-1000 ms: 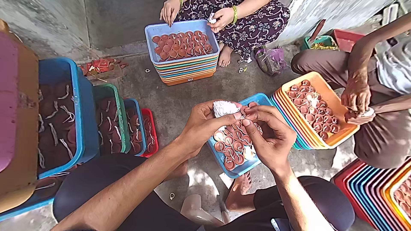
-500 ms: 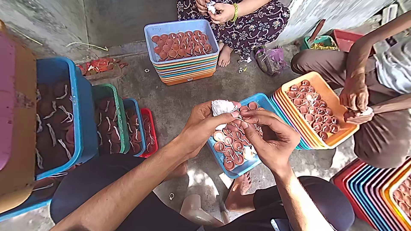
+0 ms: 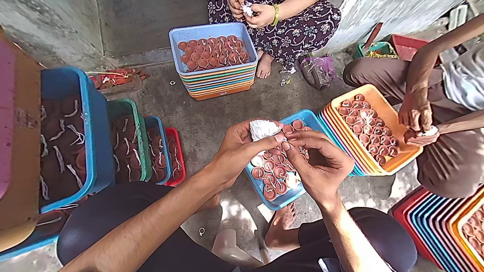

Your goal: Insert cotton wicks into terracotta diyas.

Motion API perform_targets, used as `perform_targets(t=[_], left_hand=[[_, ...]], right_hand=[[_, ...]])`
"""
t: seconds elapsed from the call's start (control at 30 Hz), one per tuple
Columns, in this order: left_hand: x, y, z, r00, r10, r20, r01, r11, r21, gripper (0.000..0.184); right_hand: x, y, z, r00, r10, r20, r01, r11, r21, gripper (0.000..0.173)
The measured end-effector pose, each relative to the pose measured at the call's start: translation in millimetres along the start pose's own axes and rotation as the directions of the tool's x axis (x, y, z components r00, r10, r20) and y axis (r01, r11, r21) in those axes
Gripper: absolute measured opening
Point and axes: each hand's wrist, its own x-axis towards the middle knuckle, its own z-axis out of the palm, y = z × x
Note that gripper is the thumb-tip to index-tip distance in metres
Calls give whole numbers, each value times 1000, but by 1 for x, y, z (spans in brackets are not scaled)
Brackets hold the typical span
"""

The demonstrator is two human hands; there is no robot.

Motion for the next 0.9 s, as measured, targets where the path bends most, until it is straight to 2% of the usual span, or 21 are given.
perform_targets(t=[0.2,0.5,0.73,0.9], left_hand=[[-1,1,1,999,-7,-40,7,1000,8,32],[0,0,1,998,36,-42,-34,998,47,31],[-1,-1,2,992,101,-77,-88,983,163,28],[0,1,2,994,78,-81,-66,988,142,28]], right_hand=[[0,0,0,1000,3,-20,-3,1000,-3,26],[-1,-1,-1,998,55,38,-56,998,10,20],[2,-11,-1,957,289,10,-289,954,78,15],[5,-8,-10,889,448,99,-459,871,178,13]])
